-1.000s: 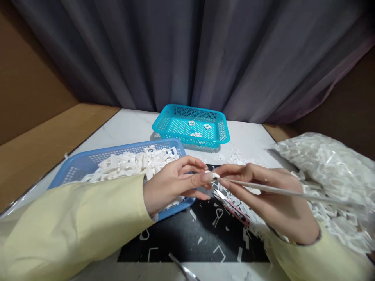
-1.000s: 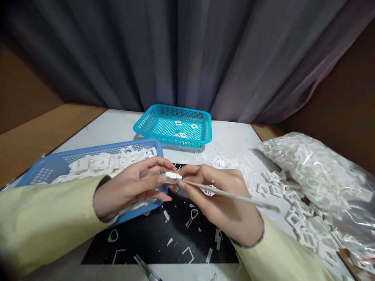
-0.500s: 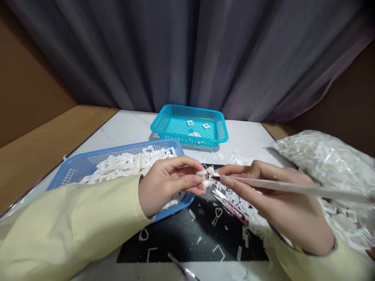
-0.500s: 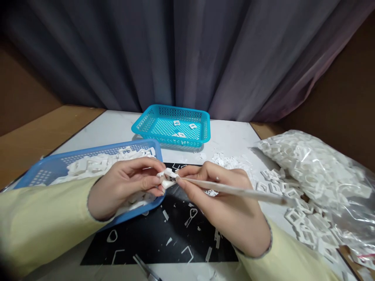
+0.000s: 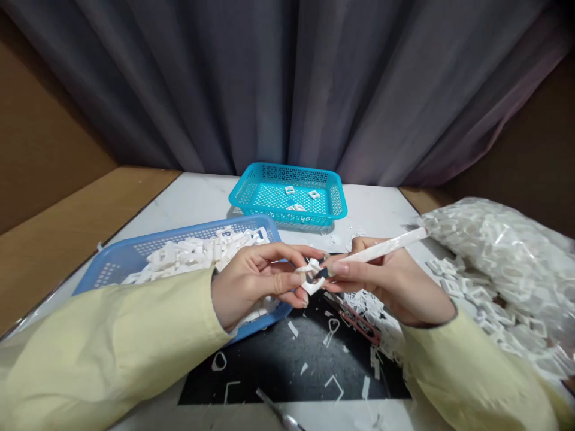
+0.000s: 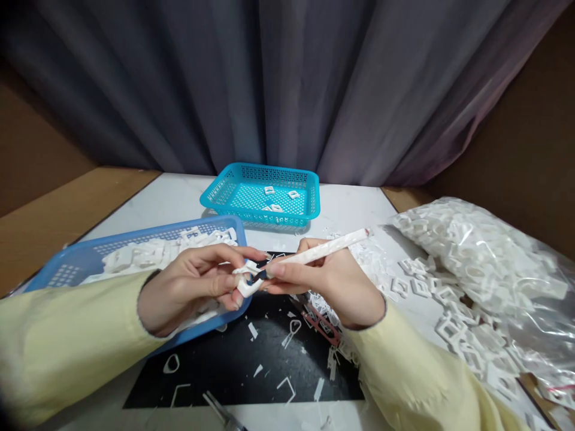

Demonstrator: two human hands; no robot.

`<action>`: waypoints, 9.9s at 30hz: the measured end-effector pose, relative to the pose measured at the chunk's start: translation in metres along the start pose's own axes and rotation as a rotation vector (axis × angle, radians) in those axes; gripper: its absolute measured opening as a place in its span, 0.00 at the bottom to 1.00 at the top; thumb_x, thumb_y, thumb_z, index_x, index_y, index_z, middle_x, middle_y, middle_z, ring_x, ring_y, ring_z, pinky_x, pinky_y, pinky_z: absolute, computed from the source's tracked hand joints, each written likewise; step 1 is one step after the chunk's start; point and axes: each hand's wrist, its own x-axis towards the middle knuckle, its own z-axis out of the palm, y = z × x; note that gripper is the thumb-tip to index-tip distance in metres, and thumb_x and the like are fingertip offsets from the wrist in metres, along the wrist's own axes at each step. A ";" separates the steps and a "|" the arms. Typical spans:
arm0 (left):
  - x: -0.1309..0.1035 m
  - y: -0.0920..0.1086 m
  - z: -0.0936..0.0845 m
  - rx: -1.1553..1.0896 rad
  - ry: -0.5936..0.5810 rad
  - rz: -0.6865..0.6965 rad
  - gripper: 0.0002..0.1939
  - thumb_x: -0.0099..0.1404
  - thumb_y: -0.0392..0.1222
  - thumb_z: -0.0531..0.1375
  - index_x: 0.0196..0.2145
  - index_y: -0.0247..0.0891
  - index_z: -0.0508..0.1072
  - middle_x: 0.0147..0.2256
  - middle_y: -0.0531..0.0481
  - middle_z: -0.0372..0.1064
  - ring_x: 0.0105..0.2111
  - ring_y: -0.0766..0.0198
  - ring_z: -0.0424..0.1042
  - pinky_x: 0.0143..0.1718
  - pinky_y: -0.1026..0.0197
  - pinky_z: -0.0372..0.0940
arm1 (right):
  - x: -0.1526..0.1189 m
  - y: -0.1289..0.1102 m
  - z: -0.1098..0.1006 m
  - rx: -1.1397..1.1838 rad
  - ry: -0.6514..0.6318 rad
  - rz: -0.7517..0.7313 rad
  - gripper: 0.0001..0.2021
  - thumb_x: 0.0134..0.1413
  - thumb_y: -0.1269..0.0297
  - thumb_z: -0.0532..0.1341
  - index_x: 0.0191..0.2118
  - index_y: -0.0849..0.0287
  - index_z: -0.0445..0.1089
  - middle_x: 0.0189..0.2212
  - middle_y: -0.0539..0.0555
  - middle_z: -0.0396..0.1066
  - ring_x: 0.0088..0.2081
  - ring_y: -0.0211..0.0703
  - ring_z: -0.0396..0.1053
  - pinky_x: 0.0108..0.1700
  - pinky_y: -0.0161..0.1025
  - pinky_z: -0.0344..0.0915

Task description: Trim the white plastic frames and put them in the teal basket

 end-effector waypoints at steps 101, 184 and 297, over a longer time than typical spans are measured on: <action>0.006 0.000 -0.003 -0.275 0.190 -0.291 0.07 0.50 0.21 0.59 0.26 0.26 0.76 0.19 0.48 0.69 0.16 0.74 0.66 0.19 0.76 0.64 | -0.011 0.020 0.024 -0.616 0.143 -0.632 0.09 0.53 0.77 0.57 0.28 0.57 0.57 0.43 0.52 0.71 0.46 0.42 0.68 0.48 0.41 0.67; -0.002 0.004 -0.008 -0.081 -0.180 -0.036 0.05 0.50 0.28 0.64 0.26 0.33 0.75 0.17 0.49 0.73 0.15 0.68 0.70 0.16 0.72 0.64 | -0.038 -0.010 0.032 -0.712 0.063 -0.528 0.12 0.50 0.74 0.60 0.24 0.55 0.56 0.39 0.48 0.73 0.44 0.42 0.69 0.39 0.32 0.72; -0.023 0.006 0.005 0.815 0.112 0.770 0.21 0.50 0.22 0.61 0.37 0.46 0.74 0.40 0.52 0.74 0.37 0.62 0.73 0.40 0.62 0.66 | -0.032 -0.003 0.042 -0.476 0.303 -0.306 0.15 0.46 0.68 0.63 0.19 0.60 0.56 0.21 0.45 0.70 0.29 0.34 0.71 0.27 0.25 0.66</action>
